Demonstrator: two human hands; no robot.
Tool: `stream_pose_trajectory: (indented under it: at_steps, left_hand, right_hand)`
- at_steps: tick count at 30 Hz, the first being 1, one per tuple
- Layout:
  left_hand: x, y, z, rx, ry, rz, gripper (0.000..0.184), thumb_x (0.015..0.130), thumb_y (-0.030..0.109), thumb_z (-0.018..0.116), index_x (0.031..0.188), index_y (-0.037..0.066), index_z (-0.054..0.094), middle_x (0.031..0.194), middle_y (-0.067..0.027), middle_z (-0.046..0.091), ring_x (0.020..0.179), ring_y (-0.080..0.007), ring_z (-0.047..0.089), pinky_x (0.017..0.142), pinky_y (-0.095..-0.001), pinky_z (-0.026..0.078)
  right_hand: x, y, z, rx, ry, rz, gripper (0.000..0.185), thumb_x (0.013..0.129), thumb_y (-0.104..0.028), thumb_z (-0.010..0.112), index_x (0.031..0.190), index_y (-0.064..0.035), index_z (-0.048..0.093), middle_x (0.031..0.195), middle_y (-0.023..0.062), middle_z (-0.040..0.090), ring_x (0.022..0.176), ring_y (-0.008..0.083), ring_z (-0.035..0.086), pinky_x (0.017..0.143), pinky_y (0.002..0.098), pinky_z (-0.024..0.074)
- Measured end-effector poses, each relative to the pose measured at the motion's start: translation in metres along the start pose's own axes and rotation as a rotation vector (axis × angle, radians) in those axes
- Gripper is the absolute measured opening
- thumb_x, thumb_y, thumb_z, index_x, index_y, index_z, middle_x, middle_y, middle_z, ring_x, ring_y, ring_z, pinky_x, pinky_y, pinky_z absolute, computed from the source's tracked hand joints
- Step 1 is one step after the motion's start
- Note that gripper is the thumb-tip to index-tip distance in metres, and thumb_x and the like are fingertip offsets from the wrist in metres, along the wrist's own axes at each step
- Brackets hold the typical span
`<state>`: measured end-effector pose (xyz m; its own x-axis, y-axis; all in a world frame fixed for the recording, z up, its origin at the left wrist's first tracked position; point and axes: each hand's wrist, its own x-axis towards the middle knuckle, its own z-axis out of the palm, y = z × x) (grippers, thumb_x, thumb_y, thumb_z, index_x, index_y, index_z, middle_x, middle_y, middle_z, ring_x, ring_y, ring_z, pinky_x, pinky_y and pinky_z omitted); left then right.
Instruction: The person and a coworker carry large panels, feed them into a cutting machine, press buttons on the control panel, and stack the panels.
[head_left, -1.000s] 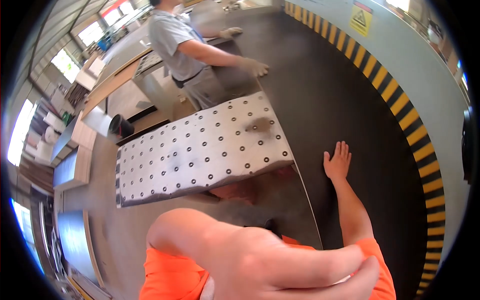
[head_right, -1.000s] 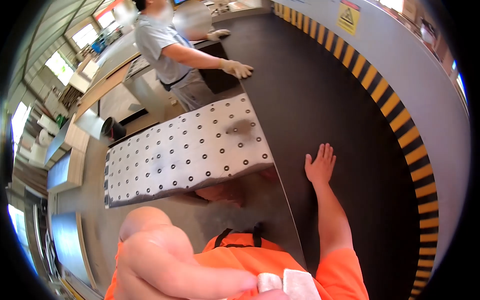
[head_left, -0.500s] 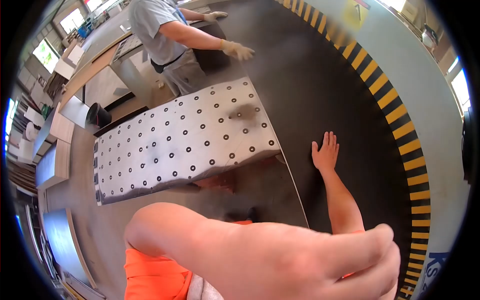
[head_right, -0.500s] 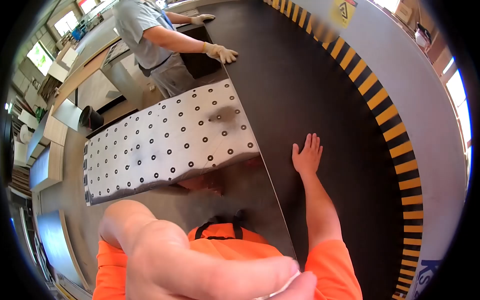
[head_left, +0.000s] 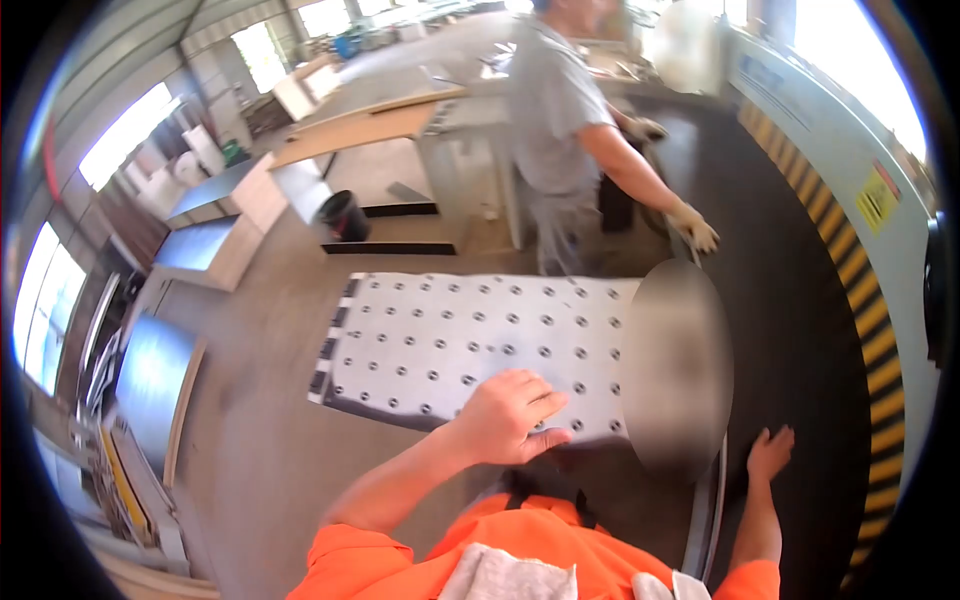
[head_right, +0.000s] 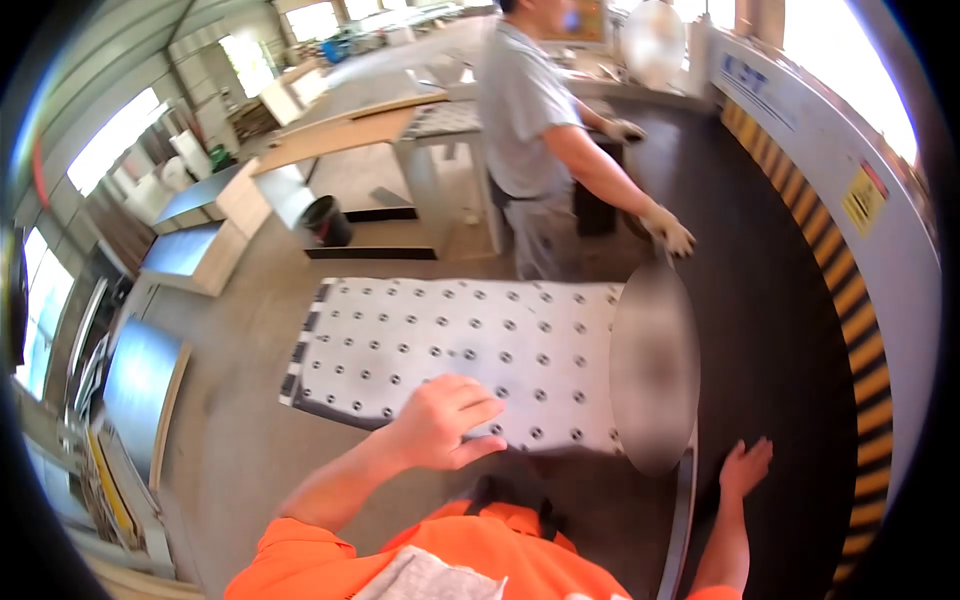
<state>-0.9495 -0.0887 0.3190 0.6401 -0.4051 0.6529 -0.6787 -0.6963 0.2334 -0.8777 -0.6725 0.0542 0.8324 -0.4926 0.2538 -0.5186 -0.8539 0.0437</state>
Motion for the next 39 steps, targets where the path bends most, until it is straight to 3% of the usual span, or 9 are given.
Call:
stream_pose_trajectory:
  at_steps: [3, 6, 9, 11, 15, 17, 22, 27, 39]
  left_hand:
    - [-0.079, -0.085, 0.02, 0.037, -0.315, -0.239, 0.032, 0.092, 0.031, 0.066, 0.071, 0.007, 0.065, 0.075, -0.008, 0.064, 0.078, -0.0294, 0.064, 0.068, -0.0394, 0.052]
    - [-0.118, -0.147, 0.038, 0.035, -0.293, -0.508, 0.033, 0.093, 0.028, 0.064, 0.068, 0.006, 0.062, 0.072, -0.0085, 0.064, 0.08, -0.0294, 0.064, 0.07, -0.0399, 0.053]
    - [-0.133, -0.197, 0.056, -0.004, -0.206, -0.661, 0.021, 0.09, 0.024, 0.065, 0.081, 0.006, 0.067, 0.087, -0.0097, 0.067, 0.091, -0.0304, 0.064, 0.079, -0.0396, 0.054]
    - [-0.129, -0.221, 0.07, 0.042, -0.154, -0.574, 0.019, 0.087, 0.022, 0.067, 0.094, 0.005, 0.068, 0.102, -0.0117, 0.067, 0.101, -0.0315, 0.062, 0.086, -0.0409, 0.053]
    - [-0.135, -0.28, 0.12, 0.152, -0.163, -0.534, 0.041, 0.08, 0.021, 0.071, 0.117, 0.006, 0.065, 0.127, -0.0144, 0.06, 0.121, -0.0338, 0.055, 0.099, -0.0442, 0.048]
    - [-0.128, -0.302, 0.143, 0.201, -0.117, -0.589, 0.044, 0.08, 0.024, 0.071, 0.119, 0.006, 0.065, 0.129, -0.016, 0.06, 0.124, -0.0355, 0.054, 0.105, -0.0475, 0.043]
    - [-0.106, -0.313, 0.164, 0.35, -0.219, -0.708, 0.047, 0.087, 0.032, 0.064, 0.124, 0.003, 0.064, 0.144, -0.0157, 0.049, 0.137, -0.0347, 0.041, 0.114, -0.0472, 0.032]
    - [-0.1, -0.304, 0.158, 0.327, -0.278, -0.733, 0.047, 0.091, 0.031, 0.06, 0.125, -0.001, 0.063, 0.148, -0.0147, 0.044, 0.14, -0.0333, 0.036, 0.117, -0.0455, 0.027]
    - [-0.109, -0.309, 0.16, 0.322, -0.275, -0.722, 0.047, 0.091, 0.03, 0.06, 0.125, -0.002, 0.063, 0.149, -0.0152, 0.042, 0.141, -0.0326, 0.035, 0.117, -0.046, 0.026]
  right_hand:
    - [-0.009, -0.066, -0.01, 0.016, -0.121, 0.084, 0.067, 0.102, -0.043, 0.045, 0.153, -0.0012, 0.032, 0.16, 0.0182, 0.029, 0.148, 0.0342, 0.027, 0.117, 0.0502, 0.0278]
    - [-0.005, -0.109, -0.017, -0.001, -0.164, 0.09, 0.068, 0.103, -0.044, 0.044, 0.154, -0.0016, 0.029, 0.162, 0.0176, 0.026, 0.15, 0.033, 0.023, 0.119, 0.05, 0.0247]
    - [-0.007, -0.122, -0.025, -0.012, -0.18, 0.104, 0.069, 0.103, -0.044, 0.043, 0.155, -0.0016, 0.029, 0.162, 0.0174, 0.025, 0.15, 0.0322, 0.023, 0.119, 0.0498, 0.0241]
    - [-0.006, -0.12, -0.018, -0.008, -0.124, 0.109, 0.067, 0.102, -0.042, 0.045, 0.154, -0.0013, 0.031, 0.161, 0.0172, 0.027, 0.149, 0.0323, 0.026, 0.118, 0.0502, 0.0263]
    - [-0.006, -0.109, -0.012, 0.089, 0.013, -0.033, 0.063, 0.098, -0.033, 0.055, 0.146, 0.0052, 0.04, 0.153, 0.0238, 0.037, 0.143, 0.0372, 0.034, 0.116, 0.0498, 0.0307]
    - [-0.01, -0.106, -0.011, 0.17, 0.108, -0.1, 0.061, 0.094, -0.028, 0.061, 0.14, 0.0089, 0.045, 0.148, 0.0279, 0.042, 0.14, 0.0403, 0.038, 0.114, 0.0495, 0.032]
    - [-0.014, -0.12, -0.032, 0.189, 0.065, -0.017, 0.068, 0.092, -0.033, 0.061, 0.144, 0.0058, 0.041, 0.152, 0.0274, 0.038, 0.143, 0.041, 0.033, 0.118, 0.0497, 0.0258]
    - [-0.013, -0.128, -0.046, 0.164, -0.076, 0.105, 0.073, 0.095, -0.039, 0.054, 0.151, 0.0024, 0.033, 0.16, 0.019, 0.028, 0.15, 0.0334, 0.023, 0.122, 0.0469, 0.018]
    - [-0.014, -0.131, -0.05, 0.176, -0.11, 0.13, 0.074, 0.096, -0.04, 0.053, 0.152, 0.0019, 0.031, 0.161, 0.0176, 0.027, 0.151, 0.0312, 0.02, 0.124, 0.0448, 0.0154]
